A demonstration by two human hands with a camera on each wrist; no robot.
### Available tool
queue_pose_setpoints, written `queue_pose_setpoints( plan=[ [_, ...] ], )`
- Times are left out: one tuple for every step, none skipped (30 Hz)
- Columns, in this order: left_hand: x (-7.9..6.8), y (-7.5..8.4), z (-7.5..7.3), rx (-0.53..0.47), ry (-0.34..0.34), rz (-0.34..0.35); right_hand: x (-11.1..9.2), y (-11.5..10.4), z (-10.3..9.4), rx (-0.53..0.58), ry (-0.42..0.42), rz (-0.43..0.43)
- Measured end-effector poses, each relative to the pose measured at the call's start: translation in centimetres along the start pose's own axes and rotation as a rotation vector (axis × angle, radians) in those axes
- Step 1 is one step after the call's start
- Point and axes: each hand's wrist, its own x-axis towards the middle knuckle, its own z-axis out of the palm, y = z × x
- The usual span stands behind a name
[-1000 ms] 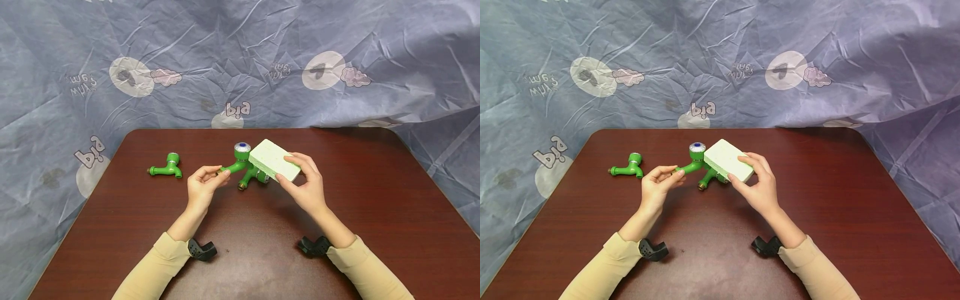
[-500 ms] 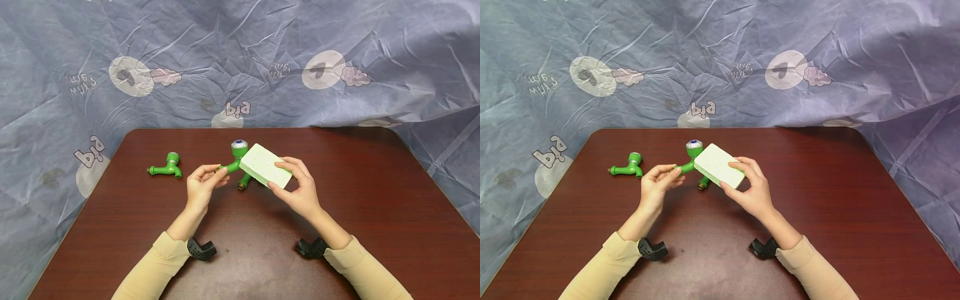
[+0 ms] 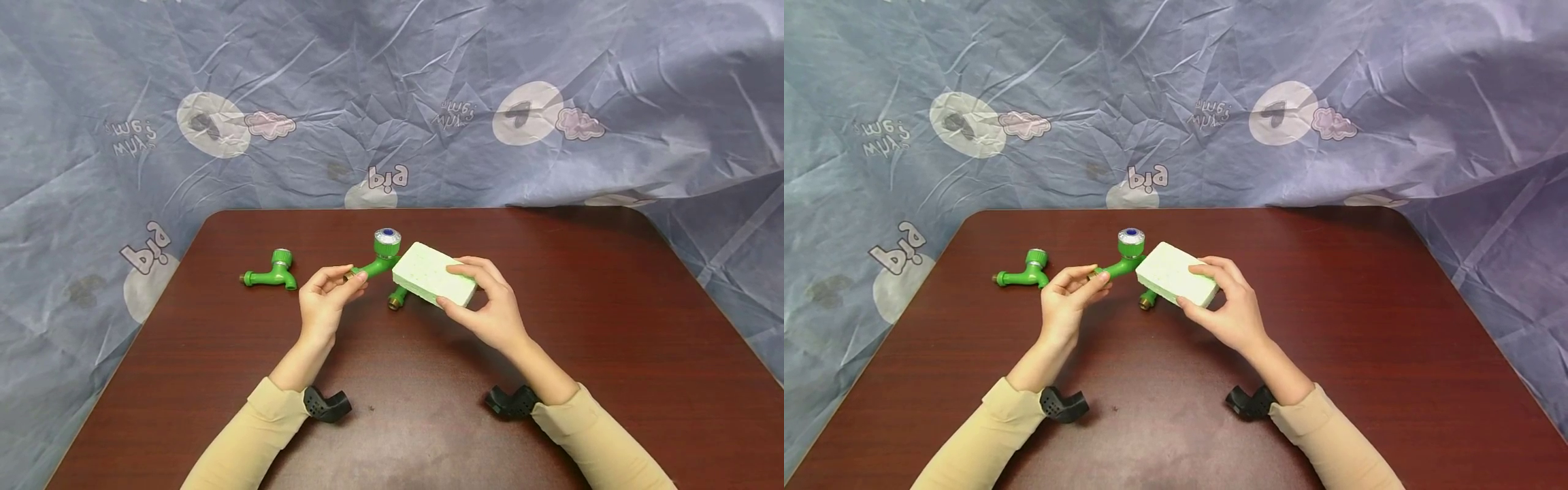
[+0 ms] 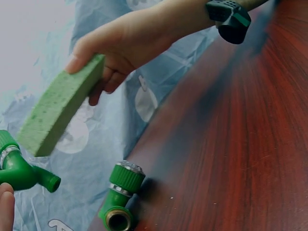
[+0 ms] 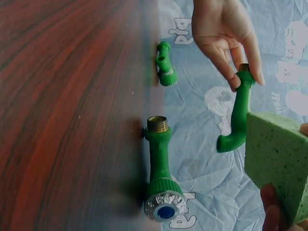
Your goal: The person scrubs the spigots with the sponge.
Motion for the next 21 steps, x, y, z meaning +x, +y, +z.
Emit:
queue_pose_setpoints(
  plan=[
    [0.0, -0.3, -0.1, 0.012, -0.001, 0.005, 0.0, -0.1, 0.0, 0.01, -0.005, -0.002],
    [0.0, -0.9, -0.3, 0.02, -0.006, 0.013, -0.1, -0.1, 0.1, 0.02, -0.008, -0.004],
    [-0.2, -0.6, 0.1, 0.025, -0.003, 0.009, -0.1, -0.1, 0.2, 0.028, -0.008, -0.008],
    [-0.5, 0.1, 0.7, 0.028, -0.006, 0.009, -0.1, -0.2, 0.3, 0.036, -0.003, -0.01],
    [-0.8, 1.0, 1.4, 0.037, -0.006, 0.0, -0.2, -0.2, 0.4, 0.044, 0.003, -0.013],
    [-1.1, 2.0, 2.2, 0.061, -0.001, -0.016, -0.2, -0.2, 0.5, 0.051, 0.011, -0.016],
    [-1.5, 2.9, 2.8, 0.082, 0.002, -0.034, -0.2, -0.2, 0.6, 0.056, 0.02, -0.017],
    [-1.7, 3.9, 3.6, 0.095, 0.014, -0.059, -0.3, -0.2, 0.7, 0.059, 0.031, -0.02],
    [-2.0, 4.7, 4.1, 0.12, 0.023, -0.073, -0.3, -0.2, 0.7, 0.063, 0.04, -0.021],
    [-2.1, 5.0, 4.4, 0.131, 0.025, -0.086, -0.3, -0.1, 0.8, 0.066, 0.047, -0.02],
    [-2.2, 5.2, 4.5, 0.144, 0.029, -0.096, -0.5, 0.5, 1.1, 0.066, 0.053, -0.017],
    [-2.2, 5.2, 4.6, 0.153, 0.028, -0.097, -0.6, 1.0, 1.3, 0.067, 0.057, -0.012],
    [-2.3, 5.2, 4.6, 0.162, 0.025, -0.091, -0.8, 1.5, 1.5, 0.07, 0.059, -0.005],
    [-2.3, 5.1, 4.6, 0.167, 0.022, -0.084, -1.0, 2.0, 1.8, 0.07, 0.06, 0.004],
    [-2.4, 5.0, 4.6, 0.179, 0.015, -0.074, -1.2, 2.5, 2.1, 0.073, 0.059, 0.016],
    [-2.5, 4.9, 4.7, 0.191, 0.013, -0.071, -1.4, 3.1, 2.5, 0.07, 0.06, 0.025],
    [-2.5, 4.9, 4.7, 0.202, 0.011, -0.065, -1.6, 3.5, 2.8, 0.068, 0.057, 0.034],
    [-2.6, 4.8, 4.8, 0.215, 0.011, -0.062, -1.8, 3.5, 3.0, 0.069, 0.053, 0.041],
    [-2.7, 4.8, 4.9, 0.227, 0.013, -0.062, -2.0, 3.4, 3.3, 0.067, 0.05, 0.048],
    [-2.7, 4.7, 4.9, 0.234, 0.016, -0.061, -2.2, 3.4, 3.5, 0.063, 0.044, 0.053],
    [-2.7, 4.7, 4.9, 0.24, 0.02, -0.058, -2.4, 3.3, 3.7, 0.063, 0.04, 0.054]
  ],
)
